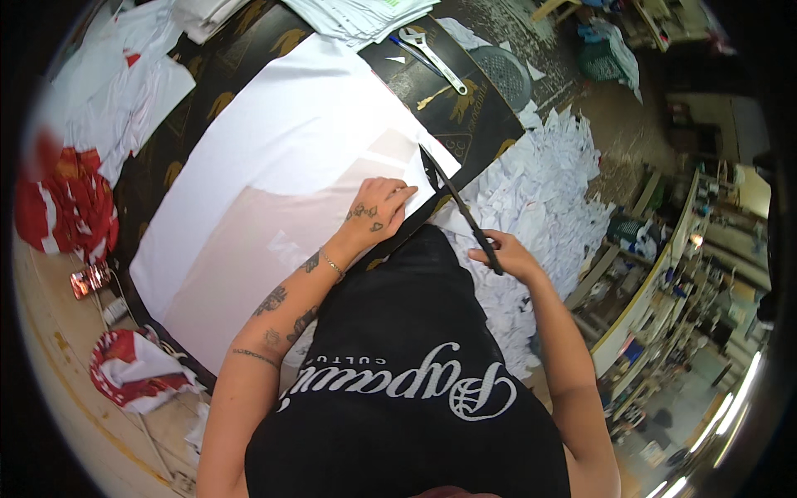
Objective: The person unfolds red and white jerseys, places white fabric sheets on a table, and cuts them with shears. The person repeats this process for multiple jerseys and fabric pieces, folding the cut pieces afterward.
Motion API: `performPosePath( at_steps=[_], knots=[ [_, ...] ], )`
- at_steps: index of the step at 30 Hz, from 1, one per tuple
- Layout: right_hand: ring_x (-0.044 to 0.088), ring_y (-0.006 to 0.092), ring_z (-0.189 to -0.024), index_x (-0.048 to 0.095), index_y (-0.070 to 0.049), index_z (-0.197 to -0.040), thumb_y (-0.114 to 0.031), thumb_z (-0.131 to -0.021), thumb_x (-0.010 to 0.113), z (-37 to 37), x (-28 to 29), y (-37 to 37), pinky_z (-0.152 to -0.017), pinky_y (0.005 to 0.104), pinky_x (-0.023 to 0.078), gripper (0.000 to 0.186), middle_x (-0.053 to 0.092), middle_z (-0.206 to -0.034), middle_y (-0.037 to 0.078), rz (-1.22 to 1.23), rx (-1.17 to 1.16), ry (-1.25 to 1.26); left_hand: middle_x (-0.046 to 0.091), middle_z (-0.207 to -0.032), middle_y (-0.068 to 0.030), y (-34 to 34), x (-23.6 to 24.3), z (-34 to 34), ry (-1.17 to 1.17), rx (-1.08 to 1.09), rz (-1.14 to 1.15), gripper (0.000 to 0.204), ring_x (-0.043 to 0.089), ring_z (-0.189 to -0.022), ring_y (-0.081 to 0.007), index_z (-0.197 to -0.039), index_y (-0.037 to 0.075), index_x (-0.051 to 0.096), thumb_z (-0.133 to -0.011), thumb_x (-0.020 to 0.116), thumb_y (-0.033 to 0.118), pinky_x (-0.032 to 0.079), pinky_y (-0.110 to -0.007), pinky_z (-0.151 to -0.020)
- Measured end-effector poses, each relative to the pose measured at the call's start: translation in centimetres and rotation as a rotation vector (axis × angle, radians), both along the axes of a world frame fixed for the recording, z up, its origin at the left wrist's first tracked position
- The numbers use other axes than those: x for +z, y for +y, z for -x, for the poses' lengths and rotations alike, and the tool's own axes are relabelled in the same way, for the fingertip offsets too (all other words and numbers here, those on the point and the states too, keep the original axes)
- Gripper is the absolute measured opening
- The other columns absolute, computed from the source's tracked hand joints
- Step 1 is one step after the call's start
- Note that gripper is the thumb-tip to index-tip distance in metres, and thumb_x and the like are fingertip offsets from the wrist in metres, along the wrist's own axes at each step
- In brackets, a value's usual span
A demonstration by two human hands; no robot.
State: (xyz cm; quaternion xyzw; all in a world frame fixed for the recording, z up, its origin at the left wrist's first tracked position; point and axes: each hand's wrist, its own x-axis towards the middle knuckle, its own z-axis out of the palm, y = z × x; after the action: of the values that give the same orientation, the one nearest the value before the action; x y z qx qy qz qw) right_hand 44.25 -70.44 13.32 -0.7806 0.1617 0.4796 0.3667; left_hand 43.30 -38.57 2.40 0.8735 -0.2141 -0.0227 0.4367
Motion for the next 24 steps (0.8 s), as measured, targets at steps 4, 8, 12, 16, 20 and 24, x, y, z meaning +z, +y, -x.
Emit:
performPosePath(
  at_steps=[4, 8, 12, 16, 20, 24],
  knots=[
    [0.065, 0.0173, -0.085, 0.064, -0.001, -0.135, -0.047, -0.073, 0.093, -7.0, 0.8, -2.9, -0.079, 0.0322, 0.052, 0.082, 0.072, -0.098, 0.008, -0.002, 0.400, -0.098, 0.056, -0.141, -0.0117, -0.5, 0.2, 0.3, -0.122, 0.101, -0.181, 0.058, 0.051, -0.126, -0.0324, -0.140, 0.017, 0.064, -0.083, 0.075, 0.027, 0.037, -0.048, -0.107],
    [0.070, 0.0260, -0.103, 0.059, 0.000, -0.141, -0.049, -0.069, 0.094, -12.3, -2.0, -0.9, -0.092, 0.0366, 0.053, 0.094, 0.072, -0.111, 0.014, -0.072, 0.506, -0.148, 0.054, -0.143, -0.0112, -0.4, 0.7, 0.3, -0.103, 0.075, -0.256, 0.061, 0.051, -0.128, -0.0315, -0.144, 0.020, 0.062, -0.085, 0.075, 0.032, 0.037, -0.049, -0.110],
    [0.071, 0.0257, -0.099, 0.061, 0.001, -0.140, -0.053, -0.064, 0.097, -14.1, -4.4, 0.5, -0.090, 0.0348, 0.054, 0.100, 0.074, -0.107, 0.015, -0.046, 0.570, -0.235, 0.055, -0.144, -0.0110, -0.5, 1.0, 0.0, -0.070, 0.066, -0.289, 0.063, 0.052, -0.127, -0.0310, -0.144, 0.022, 0.061, -0.084, 0.075, 0.032, 0.038, -0.048, -0.110],
    [0.063, 0.0118, -0.066, 0.070, 0.003, -0.126, -0.047, -0.063, 0.100, -15.5, -4.7, -0.2, -0.063, 0.0294, 0.049, 0.086, 0.069, -0.075, 0.004, 0.015, 0.614, -0.193, 0.056, -0.142, -0.0102, -0.4, 1.1, -0.1, -0.058, 0.096, -0.271, 0.062, 0.052, -0.124, -0.0313, -0.143, 0.024, 0.063, -0.082, 0.075, 0.032, 0.038, -0.048, -0.108],
    [0.064, 0.0135, -0.071, 0.071, 0.003, -0.126, -0.045, -0.064, 0.100, -21.4, -2.4, 0.1, -0.066, 0.0302, 0.049, 0.084, 0.070, -0.079, 0.007, 0.035, 0.737, -0.122, 0.058, -0.137, -0.0095, -1.1, 1.3, -0.6, -0.064, 0.180, -0.186, 0.061, 0.053, -0.121, -0.0307, -0.142, 0.020, 0.064, -0.083, 0.075, 0.030, 0.039, -0.048, -0.105],
    [0.072, 0.0220, -0.083, 0.066, 0.004, -0.133, -0.045, -0.069, 0.097, -31.1, 1.3, 3.6, -0.076, 0.0343, 0.055, 0.087, 0.076, -0.092, 0.015, -0.065, 1.071, -0.039, 0.059, -0.132, -0.0093, -5.2, 1.1, -1.2, 0.049, 0.511, -0.159, 0.062, 0.053, -0.119, -0.0301, -0.143, 0.013, 0.062, -0.084, 0.076, 0.030, 0.038, -0.048, -0.102]
  ],
)
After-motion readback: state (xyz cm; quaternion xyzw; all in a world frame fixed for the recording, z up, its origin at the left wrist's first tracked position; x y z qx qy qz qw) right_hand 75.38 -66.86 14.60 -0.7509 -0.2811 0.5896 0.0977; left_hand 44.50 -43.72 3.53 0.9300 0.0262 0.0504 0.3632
